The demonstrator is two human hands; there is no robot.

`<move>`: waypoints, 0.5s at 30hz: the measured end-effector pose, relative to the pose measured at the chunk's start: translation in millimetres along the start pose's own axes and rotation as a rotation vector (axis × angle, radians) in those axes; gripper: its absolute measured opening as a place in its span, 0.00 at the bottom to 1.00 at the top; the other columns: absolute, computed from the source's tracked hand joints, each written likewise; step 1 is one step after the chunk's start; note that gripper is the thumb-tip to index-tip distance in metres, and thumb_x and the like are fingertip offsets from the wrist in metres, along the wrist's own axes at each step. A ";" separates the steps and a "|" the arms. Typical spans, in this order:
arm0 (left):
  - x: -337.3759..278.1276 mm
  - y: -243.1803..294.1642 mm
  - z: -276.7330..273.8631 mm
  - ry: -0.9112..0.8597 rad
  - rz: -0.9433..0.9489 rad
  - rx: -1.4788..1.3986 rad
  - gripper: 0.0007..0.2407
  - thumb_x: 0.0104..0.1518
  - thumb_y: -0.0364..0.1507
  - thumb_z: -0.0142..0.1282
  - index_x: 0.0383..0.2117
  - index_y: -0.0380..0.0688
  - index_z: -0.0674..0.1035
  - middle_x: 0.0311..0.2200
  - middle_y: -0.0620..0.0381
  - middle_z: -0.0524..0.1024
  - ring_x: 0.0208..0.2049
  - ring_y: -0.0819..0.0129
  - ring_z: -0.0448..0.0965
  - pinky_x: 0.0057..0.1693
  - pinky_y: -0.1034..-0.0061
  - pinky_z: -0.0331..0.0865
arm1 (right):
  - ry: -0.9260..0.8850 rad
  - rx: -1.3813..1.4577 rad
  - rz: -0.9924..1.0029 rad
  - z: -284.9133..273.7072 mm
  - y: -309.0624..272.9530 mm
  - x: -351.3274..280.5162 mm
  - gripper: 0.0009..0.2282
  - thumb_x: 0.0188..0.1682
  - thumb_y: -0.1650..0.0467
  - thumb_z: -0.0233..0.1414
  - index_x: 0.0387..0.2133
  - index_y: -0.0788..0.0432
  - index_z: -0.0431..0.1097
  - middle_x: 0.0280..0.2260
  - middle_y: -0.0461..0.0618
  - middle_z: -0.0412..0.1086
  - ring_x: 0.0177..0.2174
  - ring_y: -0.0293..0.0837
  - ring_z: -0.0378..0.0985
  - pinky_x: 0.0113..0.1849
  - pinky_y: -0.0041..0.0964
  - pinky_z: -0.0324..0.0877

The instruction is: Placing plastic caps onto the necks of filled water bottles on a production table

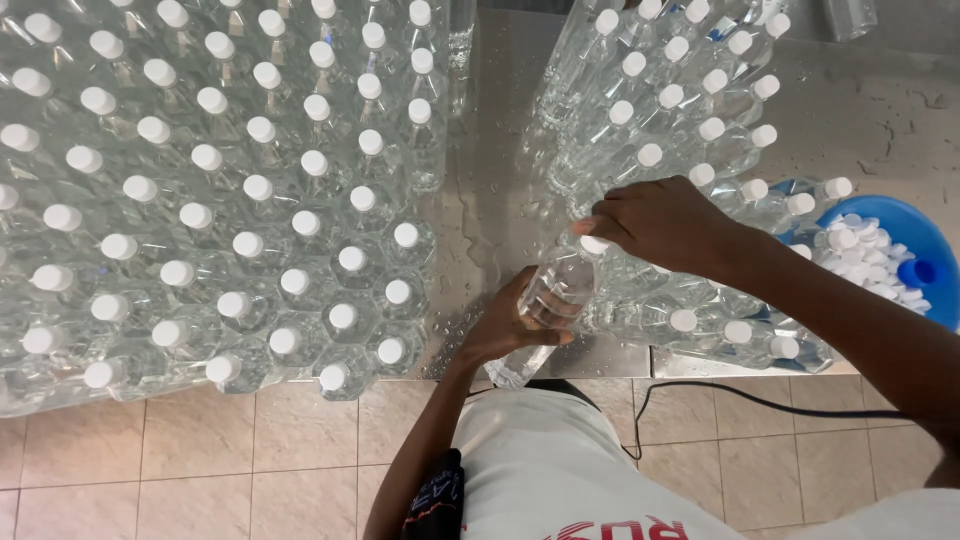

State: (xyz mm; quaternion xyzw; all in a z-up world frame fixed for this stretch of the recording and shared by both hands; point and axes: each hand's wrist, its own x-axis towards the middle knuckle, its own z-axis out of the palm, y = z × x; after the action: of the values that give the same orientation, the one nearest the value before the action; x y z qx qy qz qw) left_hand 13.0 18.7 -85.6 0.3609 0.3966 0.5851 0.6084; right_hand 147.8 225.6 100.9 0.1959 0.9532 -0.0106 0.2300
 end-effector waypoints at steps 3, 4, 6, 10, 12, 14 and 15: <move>-6.4 28.6 8.5 -0.093 0.024 -0.058 0.42 0.46 0.28 0.80 0.70 0.40 0.67 0.48 0.40 0.80 0.50 0.51 0.83 0.60 0.51 0.80 | -0.074 0.494 -0.122 -55.9 -24.1 -30.8 0.24 0.60 0.55 0.47 0.63 0.57 0.69 0.53 0.62 0.76 0.49 0.64 0.82 0.48 0.62 0.81; -3.7 16.7 3.0 -0.084 0.031 -0.058 0.42 0.46 0.28 0.80 0.70 0.40 0.67 0.48 0.40 0.80 0.50 0.51 0.83 0.60 0.51 0.80 | -0.075 0.487 -0.131 -50.5 -19.1 -33.4 0.24 0.60 0.55 0.47 0.63 0.57 0.69 0.53 0.62 0.76 0.49 0.64 0.82 0.48 0.62 0.81; -1.1 -8.5 -7.0 -0.198 0.098 -0.101 0.47 0.45 0.26 0.80 0.75 0.43 0.62 0.51 0.33 0.79 0.50 0.43 0.84 0.56 0.49 0.83 | 0.009 0.553 -0.257 -36.4 -10.1 -40.8 0.17 0.60 0.63 0.51 0.59 0.55 0.72 0.51 0.52 0.77 0.48 0.58 0.83 0.49 0.55 0.80; -4.9 27.8 7.7 -0.219 -0.126 0.069 0.45 0.46 0.37 0.75 0.75 0.56 0.60 0.69 0.46 0.70 0.60 0.54 0.81 0.54 0.65 0.84 | -0.206 0.396 -0.038 -23.2 2.5 -39.9 0.22 0.54 0.51 0.50 0.58 0.43 0.73 0.41 0.42 0.83 0.30 0.41 0.85 0.35 0.39 0.76; 3.8 -9.9 -1.1 -0.290 0.105 -0.191 0.46 0.48 0.23 0.79 0.75 0.38 0.61 0.54 0.25 0.78 0.52 0.41 0.83 0.51 0.51 0.85 | -0.051 0.165 -0.138 -12.9 2.1 -39.8 0.17 0.61 0.55 0.49 0.52 0.51 0.69 0.28 0.43 0.75 0.33 0.45 0.85 0.41 0.46 0.79; 0.4 3.2 7.0 -0.332 0.109 -0.198 0.47 0.48 0.27 0.79 0.77 0.40 0.59 0.58 0.31 0.77 0.54 0.45 0.82 0.53 0.51 0.84 | 0.229 -0.014 -0.313 2.3 3.2 -39.7 0.15 0.63 0.55 0.46 0.44 0.54 0.68 0.30 0.46 0.72 0.32 0.47 0.82 0.37 0.44 0.78; -4.3 9.2 11.5 -0.362 0.110 -0.210 0.49 0.48 0.31 0.78 0.78 0.43 0.57 0.61 0.37 0.75 0.56 0.50 0.81 0.55 0.50 0.83 | 0.506 -0.191 -0.490 10.3 2.8 -38.3 0.17 0.65 0.56 0.42 0.36 0.56 0.68 0.31 0.49 0.69 0.30 0.49 0.80 0.33 0.42 0.76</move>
State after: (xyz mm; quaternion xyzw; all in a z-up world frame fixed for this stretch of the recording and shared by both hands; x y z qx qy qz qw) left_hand 19.5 15.2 -72.1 0.4158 0.1975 0.5813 0.6709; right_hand 184.6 213.0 108.8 -0.0641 0.9953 0.0724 -0.0053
